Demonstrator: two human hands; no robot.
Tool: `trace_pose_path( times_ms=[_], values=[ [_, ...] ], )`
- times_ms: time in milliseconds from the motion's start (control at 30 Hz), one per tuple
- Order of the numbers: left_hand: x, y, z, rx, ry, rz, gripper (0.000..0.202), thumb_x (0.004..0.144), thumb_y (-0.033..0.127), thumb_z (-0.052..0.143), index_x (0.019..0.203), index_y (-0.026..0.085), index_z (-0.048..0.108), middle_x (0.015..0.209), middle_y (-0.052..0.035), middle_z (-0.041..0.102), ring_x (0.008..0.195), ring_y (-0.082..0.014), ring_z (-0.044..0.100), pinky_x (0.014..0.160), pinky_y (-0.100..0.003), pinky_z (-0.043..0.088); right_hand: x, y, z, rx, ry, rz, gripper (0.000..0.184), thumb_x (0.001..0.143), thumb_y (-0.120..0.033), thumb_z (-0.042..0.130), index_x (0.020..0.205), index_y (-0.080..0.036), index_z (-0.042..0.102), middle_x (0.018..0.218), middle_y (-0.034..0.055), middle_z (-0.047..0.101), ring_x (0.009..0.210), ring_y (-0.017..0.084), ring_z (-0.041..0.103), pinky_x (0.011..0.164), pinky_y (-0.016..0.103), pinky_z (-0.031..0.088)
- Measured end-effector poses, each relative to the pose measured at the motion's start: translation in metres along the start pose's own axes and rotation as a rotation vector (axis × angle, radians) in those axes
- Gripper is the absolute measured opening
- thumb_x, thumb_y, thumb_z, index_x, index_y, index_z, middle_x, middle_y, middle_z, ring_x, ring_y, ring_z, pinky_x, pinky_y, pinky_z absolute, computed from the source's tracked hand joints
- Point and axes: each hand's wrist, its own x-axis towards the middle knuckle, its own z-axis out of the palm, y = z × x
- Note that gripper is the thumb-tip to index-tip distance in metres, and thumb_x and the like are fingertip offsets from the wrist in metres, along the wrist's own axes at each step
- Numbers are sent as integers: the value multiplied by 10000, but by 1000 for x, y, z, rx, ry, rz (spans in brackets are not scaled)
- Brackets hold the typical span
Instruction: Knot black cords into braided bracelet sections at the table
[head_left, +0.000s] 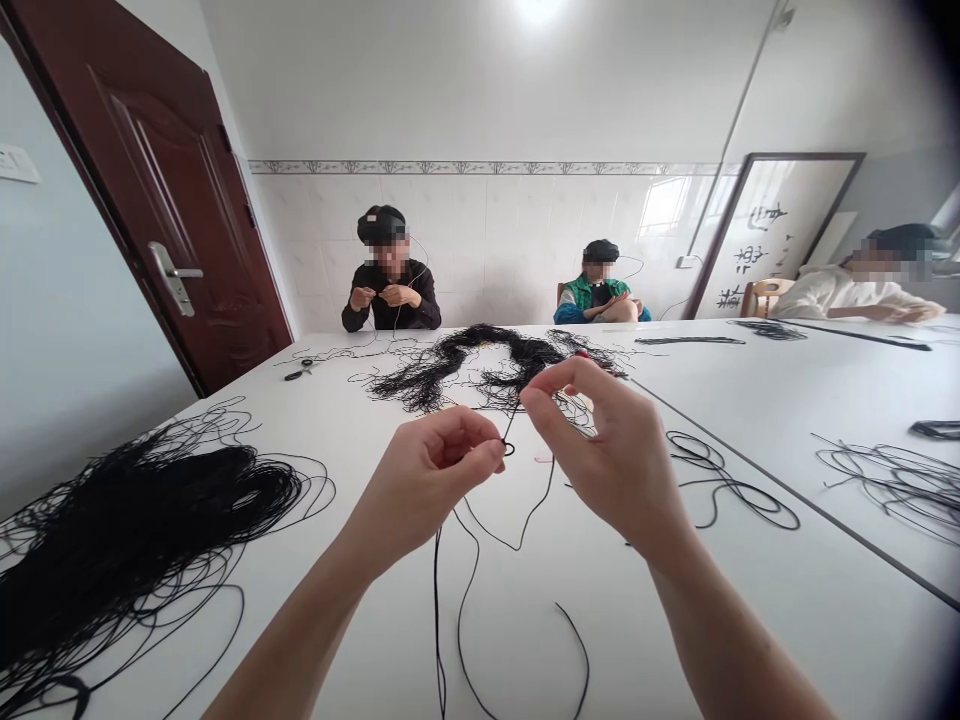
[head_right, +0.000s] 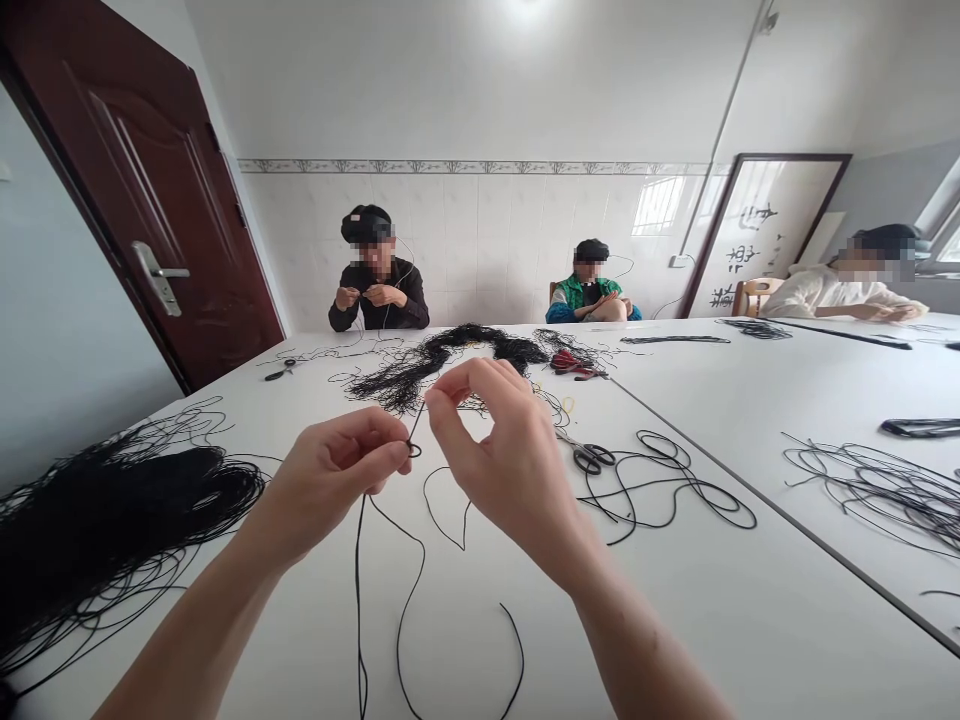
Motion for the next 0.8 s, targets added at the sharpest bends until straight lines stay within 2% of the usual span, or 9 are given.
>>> trace_pose_path(
  times_ms=[200,433,567,667,733,800],
  values=[
    [1,0,2,20,-49,-25,131,847,278,623,735,211,630,684,12,604,556,-95,380,476,-230,286,3,4,-4,-9,27,-14,119,889,-220,577,771,-226,592,725,-17,620,783,140,590,522,236,384],
    [-1,-3,2,47,-97,-58,151,849,311,620,730,219,629,680,11,583,551,-108,355,471,-254,263,2,5,-3,-30,100,-14,126,882,-206,575,757,-225,570,727,-15,629,775,148,594,581,262,429],
    [-2,-4,2,60,-123,-72,190,880,360,596,757,219,629,718,0,590,585,-120,365,499,-259,282,4,8,2,-71,79,-18,142,901,-233,554,761,-223,570,750,-6,657,793,159,613,640,283,470],
    [-2,-5,1,40,-99,-64,228,910,396,570,783,216,629,744,0,594,626,-122,398,554,-254,336,4,10,2,-106,83,20,85,903,-303,582,916,-230,624,855,7,696,834,170,645,697,312,504],
    [-2,-4,0,-2,-67,-36,234,923,381,558,781,207,621,758,5,603,651,-116,439,604,-248,379,3,9,1,-113,115,24,196,896,-353,604,1046,-229,623,924,23,704,869,180,663,694,315,519],
    [-2,-3,0,-50,-50,-21,234,930,364,554,774,198,609,776,5,619,668,-111,471,638,-245,406,1,7,-1,-125,155,3,229,895,-377,608,1073,-232,622,960,36,704,890,185,670,646,297,519]
  ],
)
